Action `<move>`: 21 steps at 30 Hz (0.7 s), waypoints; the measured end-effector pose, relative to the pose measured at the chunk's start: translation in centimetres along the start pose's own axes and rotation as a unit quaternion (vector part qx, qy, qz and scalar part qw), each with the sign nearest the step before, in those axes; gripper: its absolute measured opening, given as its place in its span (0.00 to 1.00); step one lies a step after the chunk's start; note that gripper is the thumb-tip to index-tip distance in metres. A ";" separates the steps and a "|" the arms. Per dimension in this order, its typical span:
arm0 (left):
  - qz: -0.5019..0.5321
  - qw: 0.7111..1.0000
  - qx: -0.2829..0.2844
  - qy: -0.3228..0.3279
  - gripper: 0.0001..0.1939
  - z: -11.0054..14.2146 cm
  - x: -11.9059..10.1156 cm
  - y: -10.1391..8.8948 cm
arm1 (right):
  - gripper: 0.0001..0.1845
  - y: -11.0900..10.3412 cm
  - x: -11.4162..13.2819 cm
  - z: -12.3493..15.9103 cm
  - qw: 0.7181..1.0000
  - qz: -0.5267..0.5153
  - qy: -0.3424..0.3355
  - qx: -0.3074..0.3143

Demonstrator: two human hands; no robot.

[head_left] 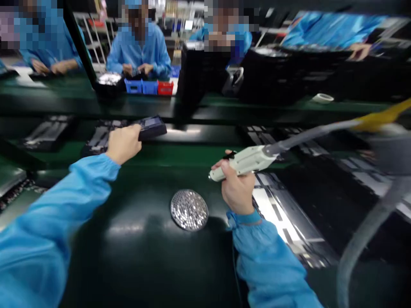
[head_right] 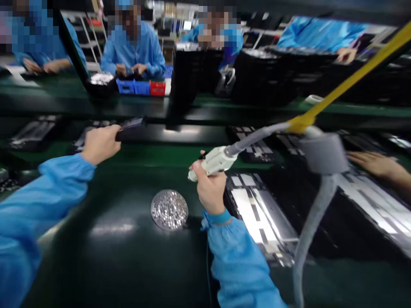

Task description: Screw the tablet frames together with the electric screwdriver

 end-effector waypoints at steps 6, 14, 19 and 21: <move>-0.030 0.964 -0.117 0.236 0.21 22.5 -6.2 -0.2 | 0.18 1.1 3.5 2.1 0.999 0.018 -0.016 0.028; 0.164 0.960 -0.105 0.200 0.08 25.4 -4.3 1.3 | 0.16 4.6 1.7 4.8 0.989 -0.014 0.035 0.145; 0.040 0.991 -0.094 0.090 0.21 19.5 7.3 5.5 | 0.15 5.9 0.0 4.7 0.988 -0.025 0.034 0.148; 0.030 0.996 -0.059 0.058 0.28 19.4 9.6 7.5 | 0.15 6.1 -0.5 4.7 0.988 -0.027 0.040 0.146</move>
Point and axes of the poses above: each hand's wrist, its own z-axis away from the middle knuckle, its own y-axis out of the palm, x = y × z, the point moved 7 cm from there along -z, towards the middle knuckle, and after that the axes turned 2 degrees about y, right-handed, at the moved point
